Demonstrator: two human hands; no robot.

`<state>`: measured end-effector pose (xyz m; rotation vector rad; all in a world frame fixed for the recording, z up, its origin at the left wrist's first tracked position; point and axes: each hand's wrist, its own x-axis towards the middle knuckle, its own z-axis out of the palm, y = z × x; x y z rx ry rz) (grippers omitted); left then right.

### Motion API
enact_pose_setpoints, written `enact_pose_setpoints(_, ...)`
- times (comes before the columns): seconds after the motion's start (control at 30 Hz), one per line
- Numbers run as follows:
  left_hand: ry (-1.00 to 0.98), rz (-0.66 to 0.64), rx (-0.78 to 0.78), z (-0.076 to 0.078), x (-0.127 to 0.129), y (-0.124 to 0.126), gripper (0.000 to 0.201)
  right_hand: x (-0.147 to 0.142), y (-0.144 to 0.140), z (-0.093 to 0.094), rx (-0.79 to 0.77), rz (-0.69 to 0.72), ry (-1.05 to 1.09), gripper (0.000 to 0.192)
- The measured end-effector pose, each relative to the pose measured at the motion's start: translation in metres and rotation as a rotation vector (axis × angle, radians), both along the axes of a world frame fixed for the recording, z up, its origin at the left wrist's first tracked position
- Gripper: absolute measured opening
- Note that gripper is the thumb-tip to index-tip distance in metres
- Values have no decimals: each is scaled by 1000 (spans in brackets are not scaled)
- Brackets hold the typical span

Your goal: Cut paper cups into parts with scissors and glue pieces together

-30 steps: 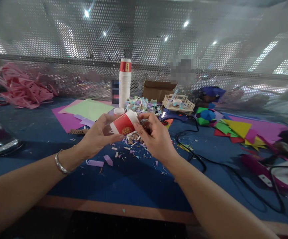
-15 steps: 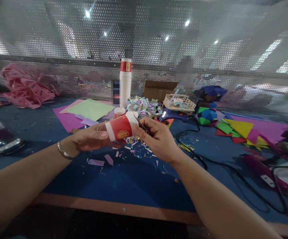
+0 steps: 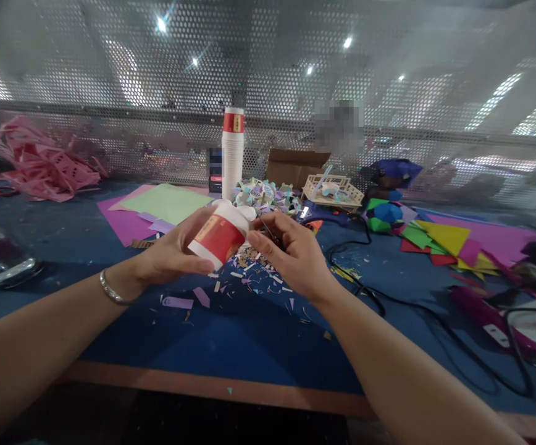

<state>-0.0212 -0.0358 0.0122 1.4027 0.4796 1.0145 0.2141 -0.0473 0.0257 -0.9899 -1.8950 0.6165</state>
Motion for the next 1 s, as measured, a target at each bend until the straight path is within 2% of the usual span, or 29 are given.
enact_pose_setpoints(0.17, 30, 204, 169, -4, 3, -1, 86, -2, -1, -4, -47, -6, 142, 40)
enact_pose_setpoints(0.3, 69, 295, 289, -4, 3, -2, 92, -8, -6, -2, -56, 98, 10, 37)
enact_pose_setpoints(0.47, 47, 427, 438, -8, 2, 6, 97, -14, -14, -2, -258, 255, -100, 37)
enact_pose_setpoints(0.63, 15, 350, 491, -16, 3, 12, 105, -16, -14, -4, -281, 270, -117, 37)
enact_pose_setpoints(1.0, 58, 313, 470, -12, 5, 6, 103, -15, -16, -2, -271, 261, -171, 37)
